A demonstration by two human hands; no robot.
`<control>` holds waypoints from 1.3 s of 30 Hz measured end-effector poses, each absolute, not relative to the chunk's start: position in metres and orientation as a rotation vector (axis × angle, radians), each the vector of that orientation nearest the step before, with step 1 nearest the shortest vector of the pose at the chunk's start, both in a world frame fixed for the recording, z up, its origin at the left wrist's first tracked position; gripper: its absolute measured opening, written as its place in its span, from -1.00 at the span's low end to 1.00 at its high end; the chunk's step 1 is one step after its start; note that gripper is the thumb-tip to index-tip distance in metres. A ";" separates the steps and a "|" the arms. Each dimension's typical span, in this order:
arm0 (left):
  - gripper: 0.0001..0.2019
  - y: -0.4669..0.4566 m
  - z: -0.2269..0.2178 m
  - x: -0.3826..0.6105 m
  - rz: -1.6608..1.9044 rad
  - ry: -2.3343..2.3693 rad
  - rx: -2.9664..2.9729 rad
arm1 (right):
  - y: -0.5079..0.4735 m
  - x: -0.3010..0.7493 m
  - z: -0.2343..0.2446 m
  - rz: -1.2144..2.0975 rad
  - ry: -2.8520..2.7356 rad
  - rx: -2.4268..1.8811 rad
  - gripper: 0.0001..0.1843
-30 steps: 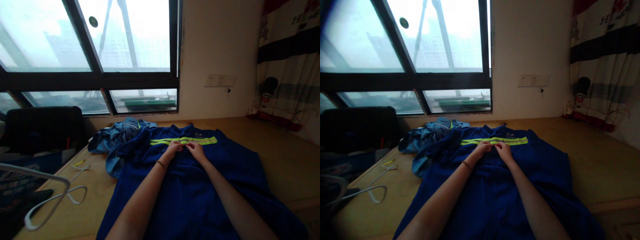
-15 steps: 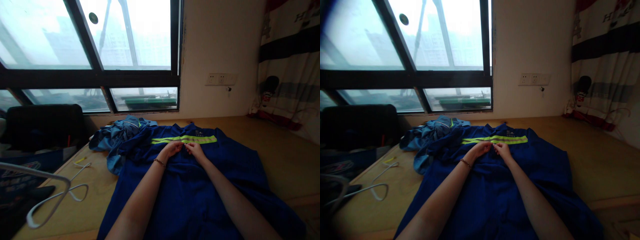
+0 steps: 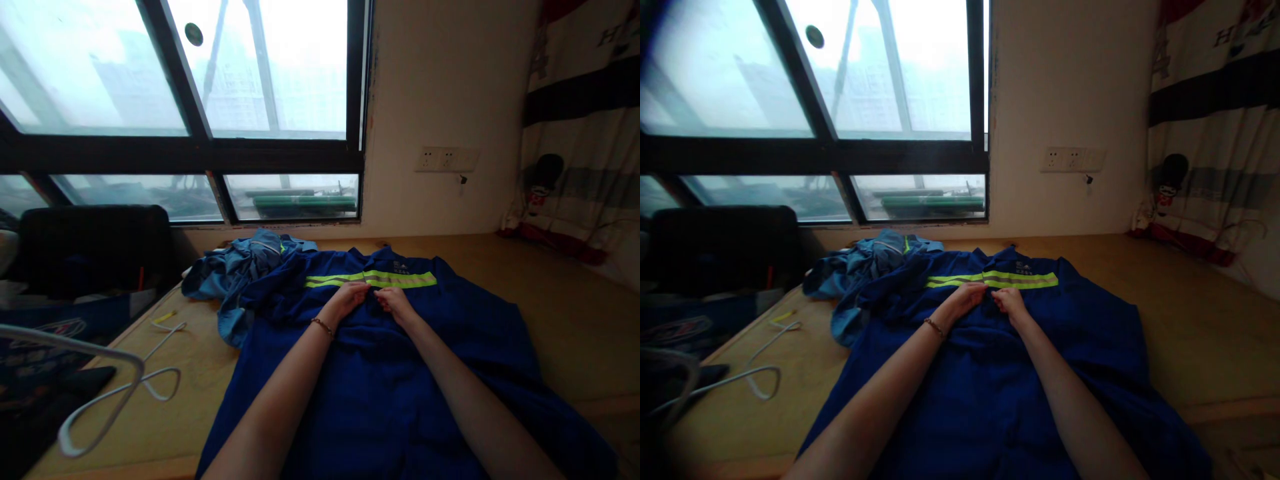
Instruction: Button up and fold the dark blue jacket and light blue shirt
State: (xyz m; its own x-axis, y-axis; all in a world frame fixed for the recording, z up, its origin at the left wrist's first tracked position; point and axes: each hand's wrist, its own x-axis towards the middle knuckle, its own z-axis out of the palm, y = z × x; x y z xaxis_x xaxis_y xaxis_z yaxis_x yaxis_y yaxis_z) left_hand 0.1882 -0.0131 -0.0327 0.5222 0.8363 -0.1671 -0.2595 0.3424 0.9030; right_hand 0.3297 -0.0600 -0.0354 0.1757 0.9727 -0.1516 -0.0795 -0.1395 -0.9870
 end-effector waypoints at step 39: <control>-0.51 -0.098 -0.028 0.208 0.678 1.467 2.756 | -0.059 0.326 -0.047 1.014 -0.811 -1.190 -0.76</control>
State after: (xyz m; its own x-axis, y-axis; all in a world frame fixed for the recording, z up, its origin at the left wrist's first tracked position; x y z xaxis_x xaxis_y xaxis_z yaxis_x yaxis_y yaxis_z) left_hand 0.2080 -0.0983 -0.0277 0.4886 0.7805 0.3899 0.8029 -0.5772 0.1492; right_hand 0.3257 -0.0593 -0.0471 0.3537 0.9353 -0.0100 -0.1951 0.0633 -0.9787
